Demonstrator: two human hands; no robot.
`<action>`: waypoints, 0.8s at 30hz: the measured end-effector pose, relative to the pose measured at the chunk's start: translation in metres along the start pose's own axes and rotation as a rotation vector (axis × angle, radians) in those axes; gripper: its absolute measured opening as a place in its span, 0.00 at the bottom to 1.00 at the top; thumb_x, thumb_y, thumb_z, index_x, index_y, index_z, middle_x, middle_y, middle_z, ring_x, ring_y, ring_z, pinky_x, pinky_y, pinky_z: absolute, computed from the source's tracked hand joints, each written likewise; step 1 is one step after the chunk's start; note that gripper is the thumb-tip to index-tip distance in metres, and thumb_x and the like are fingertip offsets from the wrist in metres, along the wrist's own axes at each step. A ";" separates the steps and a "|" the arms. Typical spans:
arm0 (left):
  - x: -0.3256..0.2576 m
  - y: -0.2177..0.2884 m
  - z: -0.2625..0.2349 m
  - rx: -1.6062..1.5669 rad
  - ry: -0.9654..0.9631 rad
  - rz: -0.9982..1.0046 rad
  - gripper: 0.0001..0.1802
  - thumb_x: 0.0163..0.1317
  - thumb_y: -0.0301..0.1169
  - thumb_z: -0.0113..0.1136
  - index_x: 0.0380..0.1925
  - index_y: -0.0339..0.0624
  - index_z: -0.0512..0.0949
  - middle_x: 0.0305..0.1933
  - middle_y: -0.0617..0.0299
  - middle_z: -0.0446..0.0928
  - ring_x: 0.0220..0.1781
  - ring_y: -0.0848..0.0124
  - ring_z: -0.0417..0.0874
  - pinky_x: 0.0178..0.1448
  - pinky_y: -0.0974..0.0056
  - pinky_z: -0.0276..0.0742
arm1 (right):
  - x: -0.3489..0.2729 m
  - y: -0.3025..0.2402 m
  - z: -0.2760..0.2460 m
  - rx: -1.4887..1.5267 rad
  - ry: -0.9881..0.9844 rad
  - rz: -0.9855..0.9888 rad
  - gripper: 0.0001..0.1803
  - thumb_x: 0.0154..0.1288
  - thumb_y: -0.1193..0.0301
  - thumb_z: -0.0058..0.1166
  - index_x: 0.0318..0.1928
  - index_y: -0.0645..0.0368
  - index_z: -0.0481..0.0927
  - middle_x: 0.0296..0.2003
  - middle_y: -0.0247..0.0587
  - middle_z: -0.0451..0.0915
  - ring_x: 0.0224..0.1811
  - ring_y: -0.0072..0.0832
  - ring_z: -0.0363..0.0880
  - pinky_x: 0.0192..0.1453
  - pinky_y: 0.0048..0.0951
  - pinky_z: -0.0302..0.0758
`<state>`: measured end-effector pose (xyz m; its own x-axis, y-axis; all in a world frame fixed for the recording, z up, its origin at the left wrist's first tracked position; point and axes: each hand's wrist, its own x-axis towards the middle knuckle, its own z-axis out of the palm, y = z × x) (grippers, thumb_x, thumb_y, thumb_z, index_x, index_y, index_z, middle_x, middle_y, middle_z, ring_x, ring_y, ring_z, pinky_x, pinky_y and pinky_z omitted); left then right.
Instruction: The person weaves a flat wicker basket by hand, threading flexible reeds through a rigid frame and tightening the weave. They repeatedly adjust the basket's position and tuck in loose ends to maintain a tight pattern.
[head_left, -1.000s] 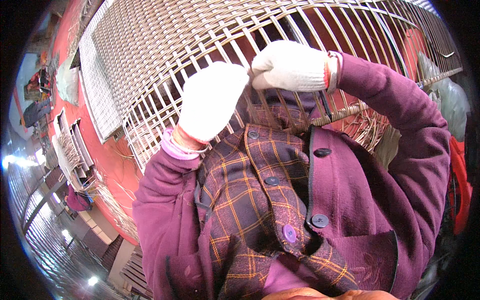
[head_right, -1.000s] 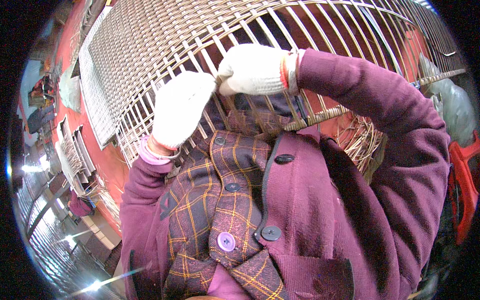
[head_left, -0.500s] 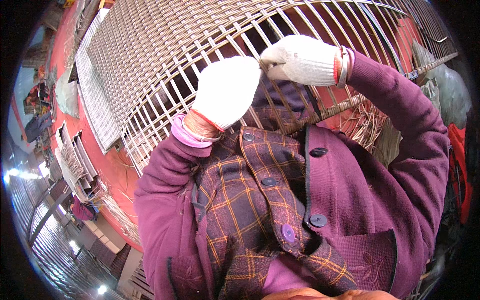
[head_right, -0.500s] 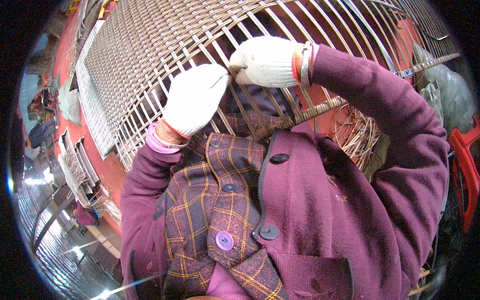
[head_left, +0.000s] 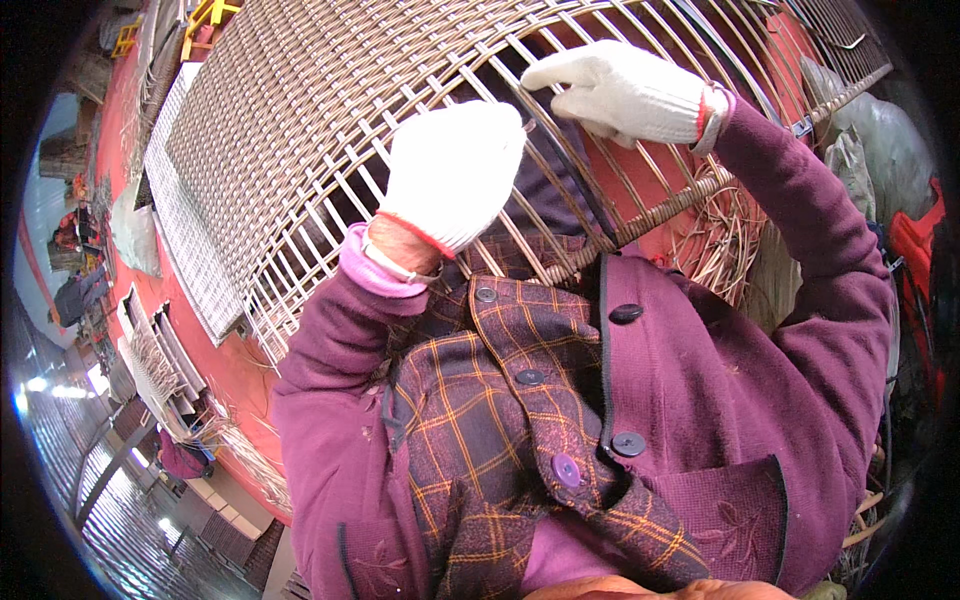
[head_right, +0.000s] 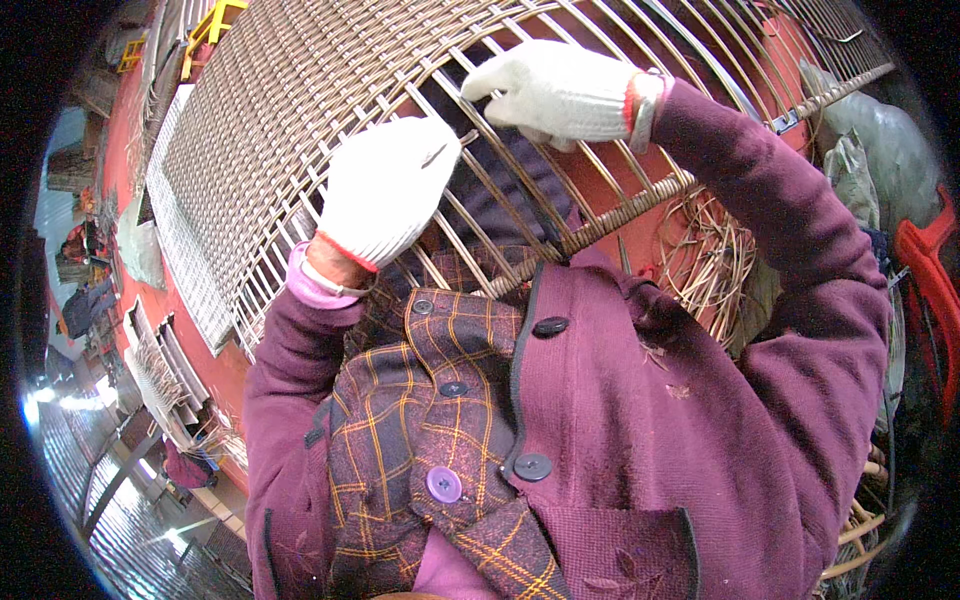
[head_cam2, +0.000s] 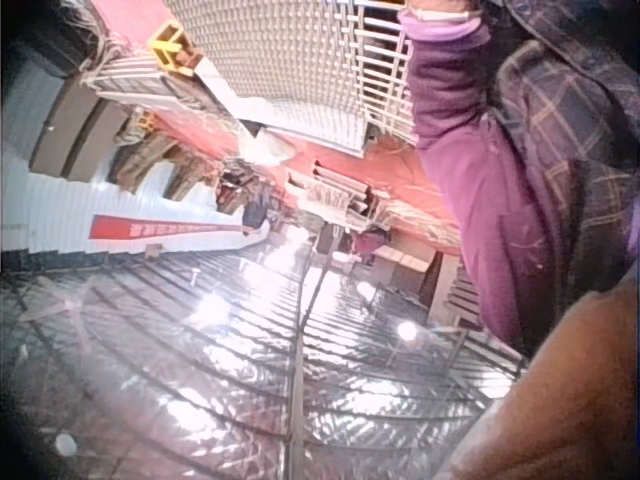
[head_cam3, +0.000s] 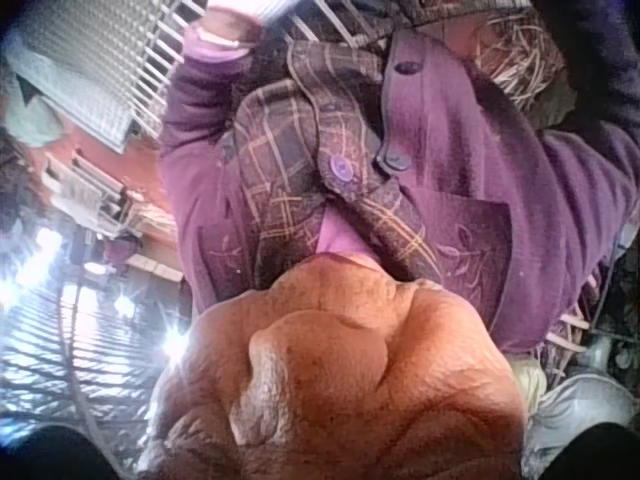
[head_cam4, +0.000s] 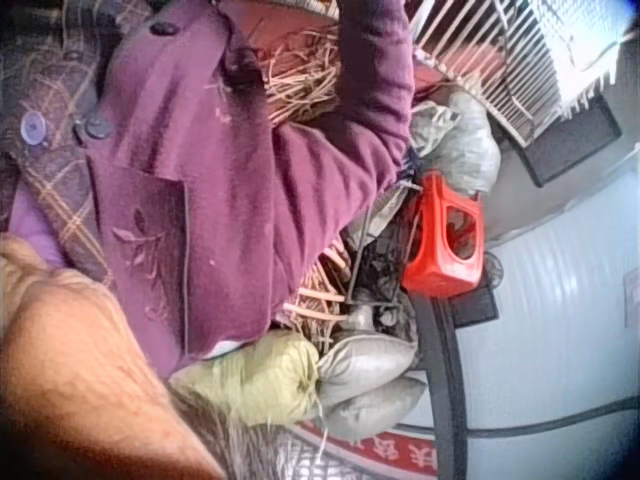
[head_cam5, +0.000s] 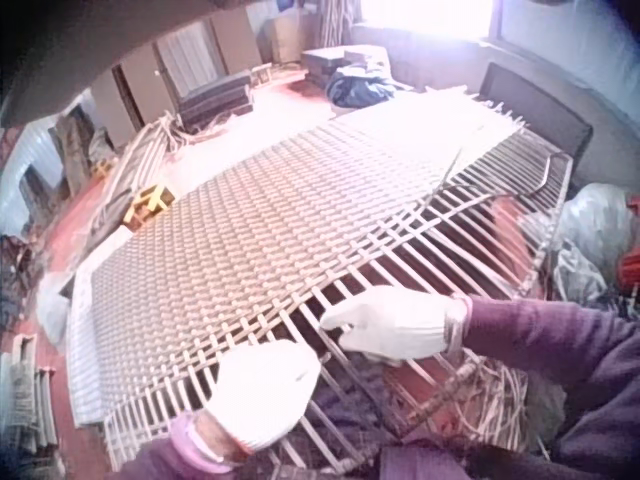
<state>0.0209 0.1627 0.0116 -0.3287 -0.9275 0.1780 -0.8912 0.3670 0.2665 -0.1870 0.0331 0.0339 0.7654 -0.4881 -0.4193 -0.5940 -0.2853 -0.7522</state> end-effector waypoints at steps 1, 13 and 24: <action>0.001 0.000 0.007 -0.010 0.017 0.006 0.09 0.74 0.33 0.62 0.39 0.40 0.87 0.36 0.53 0.86 0.39 0.53 0.89 0.43 0.53 0.85 | 0.006 0.010 0.003 -0.077 -0.053 -0.055 0.17 0.77 0.69 0.51 0.59 0.56 0.85 0.20 0.35 0.77 0.17 0.24 0.77 0.22 0.30 0.76; 0.038 0.021 -0.009 -1.179 -0.024 -0.357 0.14 0.79 0.34 0.60 0.54 0.38 0.87 0.40 0.66 0.87 0.37 0.79 0.83 0.44 0.69 0.80 | -0.041 -0.013 -0.071 0.048 -0.009 -0.068 0.14 0.81 0.63 0.58 0.37 0.57 0.86 0.21 0.22 0.74 0.21 0.14 0.70 0.28 0.24 0.68; 0.075 0.015 0.039 -0.192 0.132 0.042 0.11 0.75 0.36 0.62 0.39 0.42 0.86 0.36 0.50 0.86 0.39 0.50 0.88 0.44 0.52 0.83 | 0.001 0.052 -0.037 -0.356 0.110 -0.325 0.14 0.74 0.63 0.59 0.46 0.60 0.88 0.30 0.49 0.85 0.34 0.39 0.86 0.49 0.45 0.82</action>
<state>-0.0296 0.0961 -0.0079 -0.3096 -0.8983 0.3117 -0.7976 0.4238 0.4293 -0.2267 -0.0126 0.0131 0.9059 -0.4059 -0.1209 -0.3911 -0.6923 -0.6064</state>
